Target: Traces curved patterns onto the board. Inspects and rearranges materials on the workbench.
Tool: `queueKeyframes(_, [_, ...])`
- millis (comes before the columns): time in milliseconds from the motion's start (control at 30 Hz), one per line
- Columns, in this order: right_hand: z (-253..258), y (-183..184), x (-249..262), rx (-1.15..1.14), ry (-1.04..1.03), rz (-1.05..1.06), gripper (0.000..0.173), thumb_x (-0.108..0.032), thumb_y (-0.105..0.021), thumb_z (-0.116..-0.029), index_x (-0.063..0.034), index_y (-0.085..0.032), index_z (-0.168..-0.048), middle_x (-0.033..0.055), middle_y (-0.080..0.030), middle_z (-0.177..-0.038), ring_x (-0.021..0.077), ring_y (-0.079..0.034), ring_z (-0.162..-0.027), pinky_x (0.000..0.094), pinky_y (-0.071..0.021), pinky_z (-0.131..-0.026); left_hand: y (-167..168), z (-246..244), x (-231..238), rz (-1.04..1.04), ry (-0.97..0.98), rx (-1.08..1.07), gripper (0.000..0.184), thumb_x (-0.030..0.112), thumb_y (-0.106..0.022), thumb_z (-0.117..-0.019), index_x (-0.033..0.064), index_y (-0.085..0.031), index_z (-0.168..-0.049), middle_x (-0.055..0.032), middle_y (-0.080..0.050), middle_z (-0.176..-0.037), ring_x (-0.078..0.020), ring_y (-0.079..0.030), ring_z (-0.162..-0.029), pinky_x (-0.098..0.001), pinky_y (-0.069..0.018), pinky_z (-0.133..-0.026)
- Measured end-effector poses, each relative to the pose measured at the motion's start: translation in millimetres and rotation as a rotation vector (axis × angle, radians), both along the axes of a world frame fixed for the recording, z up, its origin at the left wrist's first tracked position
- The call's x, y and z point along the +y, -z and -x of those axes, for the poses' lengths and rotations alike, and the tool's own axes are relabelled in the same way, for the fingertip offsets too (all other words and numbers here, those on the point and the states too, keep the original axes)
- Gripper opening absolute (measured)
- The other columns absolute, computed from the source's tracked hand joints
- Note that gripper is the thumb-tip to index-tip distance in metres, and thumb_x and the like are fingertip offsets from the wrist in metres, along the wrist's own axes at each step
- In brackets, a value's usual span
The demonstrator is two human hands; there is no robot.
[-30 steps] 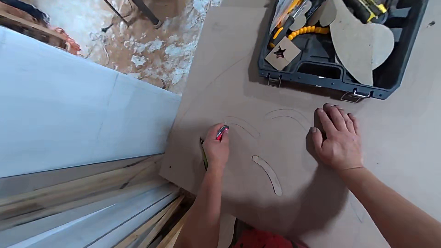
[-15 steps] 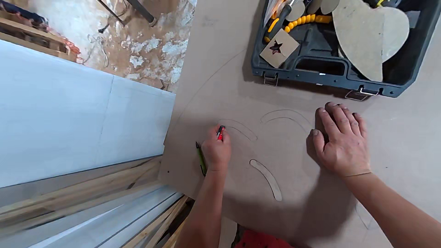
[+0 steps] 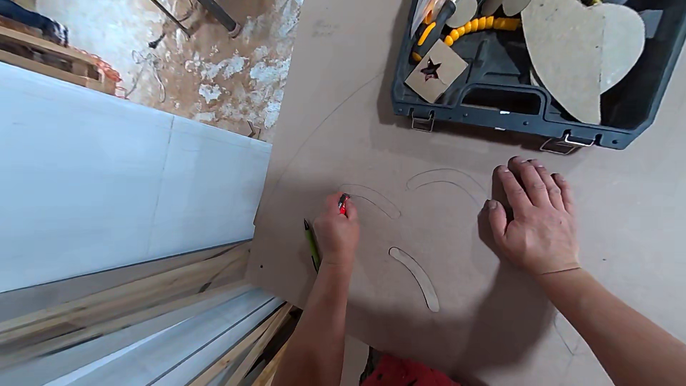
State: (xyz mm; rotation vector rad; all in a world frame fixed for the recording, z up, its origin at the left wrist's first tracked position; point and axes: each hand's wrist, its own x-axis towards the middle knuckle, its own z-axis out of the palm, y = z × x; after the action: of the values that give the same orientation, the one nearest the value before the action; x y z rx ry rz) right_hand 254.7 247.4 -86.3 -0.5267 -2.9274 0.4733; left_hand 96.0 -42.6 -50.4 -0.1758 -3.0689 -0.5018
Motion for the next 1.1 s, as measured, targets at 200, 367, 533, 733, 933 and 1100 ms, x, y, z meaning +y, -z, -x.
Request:
queueKeyframes(200, [-1, 0, 0, -0.008, -0.006, 0.002, 0.062, -0.045, -0.032, -0.1024, -0.0203, -0.044, -0.157, 0.0052, -0.035, -0.167, 0.0246, -0.025, -0.157, 0.0543, -0.0183, -0.127, -3, -2, 4, 0.023, 0.020, -0.017, 0.028, 0.019, -0.062, -0.0989, 0.0032, -0.071, -0.121, -0.0161, -0.075, -0.089, -0.0310, -0.073, -0.075, -0.0538, -0.0591, -0.068])
queueKeyframes(367, [-1, 0, 1, -0.009, -0.002, 0.004, 0.061, -0.045, -0.033, -0.1025, -0.0190, -0.045, -0.157, 0.0059, -0.036, -0.166, 0.0255, -0.026, -0.157, 0.0544, -0.0189, -0.127, -7, -2, 15, 0.019, -0.055, -0.069, 0.028, 0.018, -0.062, -0.0998, 0.0021, -0.069, -0.120, -0.0175, -0.074, -0.092, -0.0326, -0.072, -0.079, -0.0553, -0.0578, -0.071])
queueKeyframes(533, [-1, 1, 2, -0.010, -0.005, 0.006, 0.061, -0.044, -0.033, -0.1023, -0.0191, -0.044, -0.157, 0.0058, -0.035, -0.167, 0.0256, -0.026, -0.157, 0.0551, -0.0189, -0.127, -13, 5, 9, 0.030, -0.104, -0.136, 0.030, 0.023, -0.060, -0.1019, 0.0046, -0.068, -0.124, -0.0176, -0.074, -0.097, -0.0342, -0.073, -0.085, -0.0579, -0.0577, -0.077])
queueKeyframes(733, [0, -1, 1, -0.011, -0.006, 0.004, 0.061, -0.044, -0.033, -0.1024, -0.0187, -0.045, -0.157, 0.0057, -0.036, -0.167, 0.0251, -0.026, -0.157, 0.0547, -0.0193, -0.126, -8, 5, 4, 0.055, -0.045, -0.076, 0.028, 0.022, -0.061, -0.1011, 0.0040, -0.070, -0.121, -0.0169, -0.075, -0.094, -0.0327, -0.074, -0.082, -0.0558, -0.0586, -0.073])
queueKeyframes(933, [0, 1, 2, -0.018, -0.008, 0.007, 0.061, -0.044, -0.033, -0.1023, -0.0188, -0.045, -0.157, 0.0059, -0.035, -0.167, 0.0250, -0.025, -0.157, 0.0546, -0.0187, -0.127, -2, -1, 6, 0.028, 0.017, -0.043, 0.028, 0.019, -0.062, -0.0985, 0.0023, -0.071, -0.120, -0.0163, -0.075, -0.091, -0.0315, -0.073, -0.077, -0.0550, -0.0589, -0.069])
queueKeyframes(1100, [-1, 1, 3, -0.018, -0.004, 0.003, 0.062, -0.045, -0.033, -0.1022, -0.0195, -0.045, -0.157, 0.0055, -0.036, -0.166, 0.0249, -0.026, -0.157, 0.0545, -0.0187, -0.127, -5, -6, 18, 0.013, -0.035, -0.050, 0.027, 0.017, -0.062, -0.0987, 0.0019, -0.069, -0.120, -0.0164, -0.074, -0.087, -0.0320, -0.072, -0.075, -0.0538, -0.0581, -0.069])
